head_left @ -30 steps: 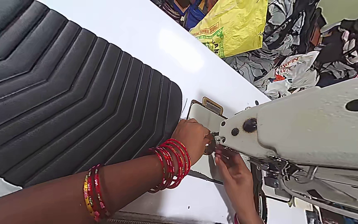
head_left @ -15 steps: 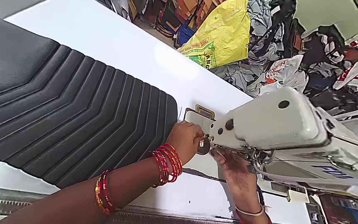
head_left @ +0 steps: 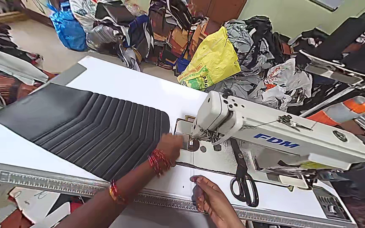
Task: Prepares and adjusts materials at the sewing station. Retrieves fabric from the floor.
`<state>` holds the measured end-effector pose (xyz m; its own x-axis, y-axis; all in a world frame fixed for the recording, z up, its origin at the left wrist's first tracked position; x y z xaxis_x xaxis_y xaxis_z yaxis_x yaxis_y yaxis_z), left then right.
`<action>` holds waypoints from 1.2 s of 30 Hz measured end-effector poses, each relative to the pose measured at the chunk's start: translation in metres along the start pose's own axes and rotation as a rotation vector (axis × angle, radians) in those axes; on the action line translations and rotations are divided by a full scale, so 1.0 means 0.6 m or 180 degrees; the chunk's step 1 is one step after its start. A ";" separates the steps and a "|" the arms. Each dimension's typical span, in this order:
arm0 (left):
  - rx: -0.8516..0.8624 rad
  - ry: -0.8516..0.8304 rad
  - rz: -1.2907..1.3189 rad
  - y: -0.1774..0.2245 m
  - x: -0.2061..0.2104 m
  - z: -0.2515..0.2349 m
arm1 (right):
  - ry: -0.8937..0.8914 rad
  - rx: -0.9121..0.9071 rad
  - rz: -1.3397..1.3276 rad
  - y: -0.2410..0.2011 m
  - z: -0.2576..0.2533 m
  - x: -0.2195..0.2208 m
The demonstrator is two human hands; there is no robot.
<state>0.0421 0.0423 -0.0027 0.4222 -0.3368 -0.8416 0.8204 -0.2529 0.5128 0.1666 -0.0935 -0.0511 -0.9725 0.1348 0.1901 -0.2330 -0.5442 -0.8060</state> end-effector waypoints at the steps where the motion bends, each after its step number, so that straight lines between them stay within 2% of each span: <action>1: 0.0044 -0.0153 0.0260 0.017 0.012 0.029 | -0.0001 0.0056 -0.0012 -0.003 -0.004 0.005; 3: 0.0085 -0.0448 0.0943 0.047 0.043 0.081 | -0.0030 0.0226 -0.0040 -0.006 -0.013 0.016; 5: 0.0104 -0.0597 0.1290 0.064 0.065 0.114 | -0.0151 0.0406 -0.0053 -0.005 -0.021 0.028; 9: 0.0754 -0.0822 0.1419 0.070 0.035 0.126 | -0.0368 0.0281 0.0012 -0.012 -0.026 0.030; 11: 0.1097 -0.0200 0.1182 0.060 -0.004 0.108 | -0.0513 0.0282 0.0048 -0.014 -0.026 0.027; 13: 0.1330 0.0833 0.0335 0.049 -0.034 0.083 | -0.0742 0.0285 0.0199 -0.012 -0.019 0.029; 14: 0.1443 0.1186 -0.0159 0.046 -0.035 0.070 | -0.0867 0.0296 0.0312 -0.010 -0.014 0.030; 16: 0.1549 0.1290 -0.0896 0.040 -0.015 0.047 | -0.0923 0.0338 0.0436 -0.007 -0.008 0.026; 18: 0.1424 0.0944 -0.1279 0.037 0.005 0.031 | -0.0695 0.0269 0.0489 -0.019 -0.013 0.007; 21: 0.1112 0.0460 -0.1447 0.037 0.015 0.022 | 0.0057 0.0027 0.0459 -0.072 -0.038 -0.038; 24: 0.1114 0.0554 -0.1380 0.041 0.017 0.029 | 0.0719 -0.0376 -0.0203 -0.144 -0.091 -0.070; 27: 0.1199 0.0663 -0.1363 0.043 0.016 0.033 | 0.0973 -0.0946 -0.0874 -0.199 -0.155 -0.060; 28: 0.1235 0.0731 -0.1331 0.041 0.015 0.035 | 0.0966 -0.1152 -0.0633 -0.211 -0.157 -0.050; 29: 0.1284 0.0873 -0.1271 0.038 0.013 0.041 | 0.0992 -0.1294 0.0051 -0.219 -0.148 -0.039; 32: 0.1450 0.1654 -0.0958 0.022 -0.010 0.080 | 0.1113 -0.1196 0.3380 -0.228 -0.142 -0.034; 33: 0.1449 0.1936 -0.0856 0.011 -0.022 0.098 | 0.1028 -0.1265 0.4114 -0.224 -0.160 -0.040; 36: 0.1150 0.2478 -0.0628 -0.043 -0.063 0.160 | 0.0748 -0.1092 0.5395 -0.207 -0.226 -0.065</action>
<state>-0.0321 -0.0256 0.0322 0.5368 0.4239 -0.7295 0.7895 -0.5571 0.2573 0.2339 0.0809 -0.0346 -0.0892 -0.2256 -0.9701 0.9960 -0.0170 -0.0876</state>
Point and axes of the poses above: each hand's wrist, its own z-axis away from the middle knuckle, its own x-axis out of the palm, y = z × x, the point moved 9 cm from there along -z, towards the middle knuckle, and after that the axes turned 7 degrees about y, right-handed, at the moved point
